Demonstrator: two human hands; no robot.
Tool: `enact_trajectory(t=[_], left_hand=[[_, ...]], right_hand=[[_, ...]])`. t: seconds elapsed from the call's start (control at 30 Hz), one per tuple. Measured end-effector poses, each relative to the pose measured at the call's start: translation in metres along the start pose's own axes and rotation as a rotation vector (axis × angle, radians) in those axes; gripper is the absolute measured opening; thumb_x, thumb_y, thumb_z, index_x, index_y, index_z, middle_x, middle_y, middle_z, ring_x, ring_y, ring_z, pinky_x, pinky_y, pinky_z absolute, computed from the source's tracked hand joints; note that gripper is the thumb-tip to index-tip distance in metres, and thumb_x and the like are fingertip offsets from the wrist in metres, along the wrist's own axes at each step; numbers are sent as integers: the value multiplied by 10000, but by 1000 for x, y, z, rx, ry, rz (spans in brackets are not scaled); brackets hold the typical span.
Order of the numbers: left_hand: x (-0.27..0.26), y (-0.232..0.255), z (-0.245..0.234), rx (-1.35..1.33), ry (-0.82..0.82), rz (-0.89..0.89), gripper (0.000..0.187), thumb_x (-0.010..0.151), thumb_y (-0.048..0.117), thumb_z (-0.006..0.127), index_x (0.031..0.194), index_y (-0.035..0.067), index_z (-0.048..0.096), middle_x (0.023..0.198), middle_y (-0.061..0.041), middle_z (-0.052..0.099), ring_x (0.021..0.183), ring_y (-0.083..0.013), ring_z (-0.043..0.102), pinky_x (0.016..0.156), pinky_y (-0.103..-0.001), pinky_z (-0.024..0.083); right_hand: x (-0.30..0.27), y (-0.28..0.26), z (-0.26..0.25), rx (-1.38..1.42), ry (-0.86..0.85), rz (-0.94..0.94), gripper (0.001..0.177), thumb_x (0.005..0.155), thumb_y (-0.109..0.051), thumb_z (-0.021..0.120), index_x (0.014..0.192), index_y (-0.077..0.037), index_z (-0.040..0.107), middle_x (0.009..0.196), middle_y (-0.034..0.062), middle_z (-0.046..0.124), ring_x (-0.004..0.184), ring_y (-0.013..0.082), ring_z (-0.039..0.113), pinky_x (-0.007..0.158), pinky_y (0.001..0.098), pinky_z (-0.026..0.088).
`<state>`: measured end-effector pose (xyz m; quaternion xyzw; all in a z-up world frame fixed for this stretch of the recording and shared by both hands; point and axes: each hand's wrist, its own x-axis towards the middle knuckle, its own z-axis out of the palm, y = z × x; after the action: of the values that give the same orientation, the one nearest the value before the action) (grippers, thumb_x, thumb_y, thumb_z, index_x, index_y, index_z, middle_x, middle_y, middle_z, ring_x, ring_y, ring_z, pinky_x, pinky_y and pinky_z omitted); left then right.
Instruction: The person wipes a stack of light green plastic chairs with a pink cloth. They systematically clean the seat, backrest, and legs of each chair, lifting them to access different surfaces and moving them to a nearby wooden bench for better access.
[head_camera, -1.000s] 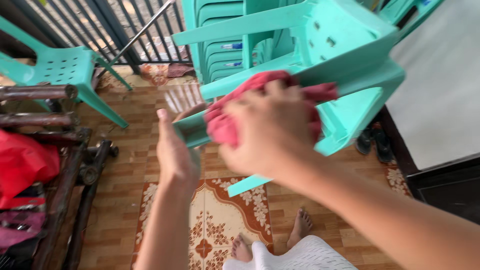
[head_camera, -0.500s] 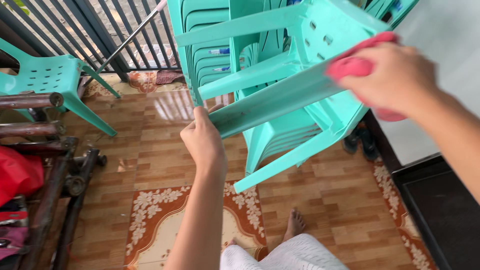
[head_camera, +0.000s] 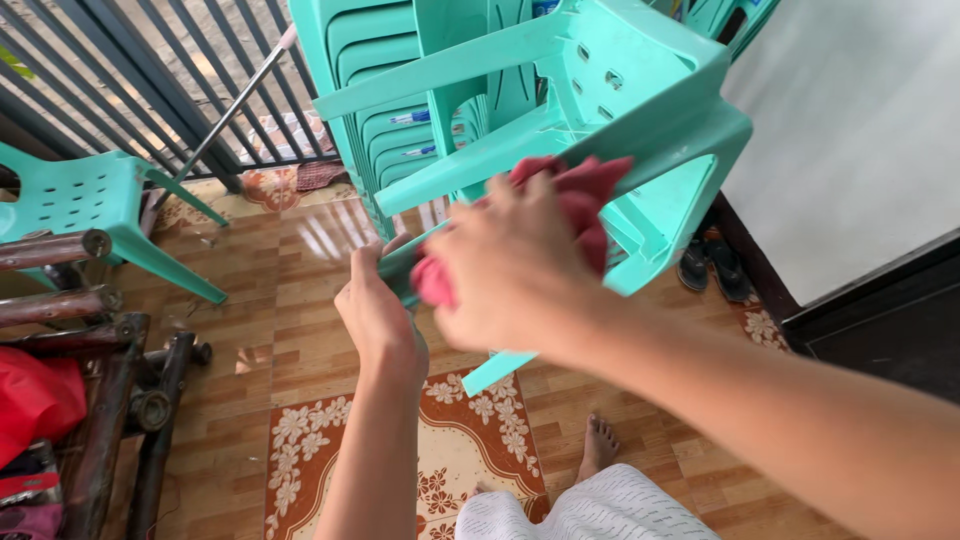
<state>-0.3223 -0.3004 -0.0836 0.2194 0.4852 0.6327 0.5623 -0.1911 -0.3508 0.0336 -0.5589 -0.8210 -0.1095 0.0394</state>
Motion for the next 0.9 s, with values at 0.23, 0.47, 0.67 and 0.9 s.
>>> enact_trajectory(t=[0.23, 0.47, 0.67, 0.9], left_hand=[[-5, -7, -6, 68, 29, 27, 461, 908, 330, 556, 1032, -60, 768, 901, -71, 723, 812, -149, 617, 746, -293, 492], [-11, -8, -1, 164, 91, 48, 462, 887, 314, 531, 995, -20, 831, 823, -69, 645, 755, -181, 468, 682, -363, 365], [-9, -6, 8, 164, 134, 52, 439, 882, 310, 519, 914, -37, 787, 811, -68, 680, 745, -163, 534, 692, -322, 434], [-2, -6, 5, 129, 126, 56, 434, 873, 301, 528, 926, -53, 773, 815, -76, 702, 748, -171, 603, 728, -312, 480]], right_hand=[[-32, 39, 23, 284, 191, -214, 466, 603, -417, 812, 1042, -262, 786, 1145, 29, 710, 1069, 333, 608, 878, 550, 427], [-55, 222, 12, 223, -89, 749, 327, 803, -440, 771, 1092, -296, 820, 1012, 18, 740, 855, 293, 686, 812, 513, 577], [-49, 213, 24, -48, 22, 576, 425, 737, -556, 753, 1055, -279, 806, 1070, 88, 726, 1013, 386, 627, 881, 636, 481], [-44, 29, 31, 281, 369, 37, 413, 593, -349, 813, 971, -188, 769, 1065, 56, 694, 1018, 363, 605, 911, 587, 462]])
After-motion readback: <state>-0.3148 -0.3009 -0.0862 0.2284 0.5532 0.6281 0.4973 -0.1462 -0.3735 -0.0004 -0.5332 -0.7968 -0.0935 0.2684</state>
